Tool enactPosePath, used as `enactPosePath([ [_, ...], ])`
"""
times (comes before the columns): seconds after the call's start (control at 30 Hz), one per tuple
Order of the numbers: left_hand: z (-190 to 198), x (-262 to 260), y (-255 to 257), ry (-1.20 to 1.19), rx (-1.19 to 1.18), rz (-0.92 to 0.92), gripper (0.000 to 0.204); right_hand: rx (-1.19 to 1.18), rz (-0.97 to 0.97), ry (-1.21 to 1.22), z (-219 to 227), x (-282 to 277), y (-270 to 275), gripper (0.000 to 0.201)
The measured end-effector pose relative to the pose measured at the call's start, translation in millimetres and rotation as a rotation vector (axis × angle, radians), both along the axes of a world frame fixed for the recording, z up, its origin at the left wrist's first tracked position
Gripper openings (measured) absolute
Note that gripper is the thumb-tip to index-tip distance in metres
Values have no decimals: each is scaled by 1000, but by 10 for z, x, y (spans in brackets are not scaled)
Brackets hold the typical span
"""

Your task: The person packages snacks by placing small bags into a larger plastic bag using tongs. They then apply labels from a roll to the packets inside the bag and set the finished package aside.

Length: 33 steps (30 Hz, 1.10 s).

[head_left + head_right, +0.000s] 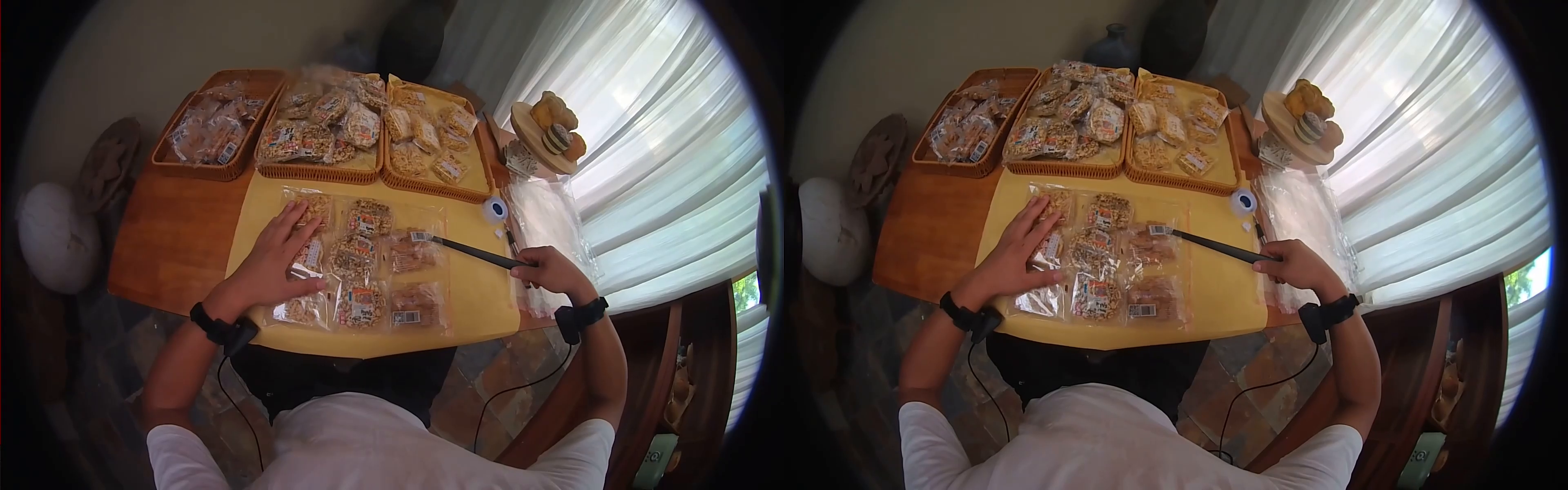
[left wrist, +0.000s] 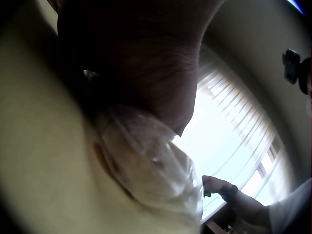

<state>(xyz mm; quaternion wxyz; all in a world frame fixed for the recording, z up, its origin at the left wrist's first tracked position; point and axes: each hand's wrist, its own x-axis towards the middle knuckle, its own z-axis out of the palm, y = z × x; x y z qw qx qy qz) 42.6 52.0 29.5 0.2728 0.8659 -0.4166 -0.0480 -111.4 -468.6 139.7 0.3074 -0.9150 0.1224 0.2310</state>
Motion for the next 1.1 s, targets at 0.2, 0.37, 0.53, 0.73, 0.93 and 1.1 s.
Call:
enactPosePath([
  [0.2, -21, 7, 9, -7, -9, -10, 109, 32, 47, 1, -84, -167, 44, 28],
  [0.37, -19, 1, 1, -15, -26, -4, 107, -36, -91, 94, 213, -247, -77, 26],
  [0.53, 141, -19, -15, -142, 111, -21, 102, 40, -170, 26, 322, -334, -81, 31],
  [0.73, 268, 76, -520, -220, 119, -286, 91, -189, -65, -22, 313, -311, 105, 33],
  [0.93, 189, 129, -542, -179, 220, -338, 95, -111, -158, 1, 605, -238, 134, 29],
  [1.1, 276, 170, -546, -58, 234, -343, 100, -36, -60, 14, 321, 141, 576, 34],
])
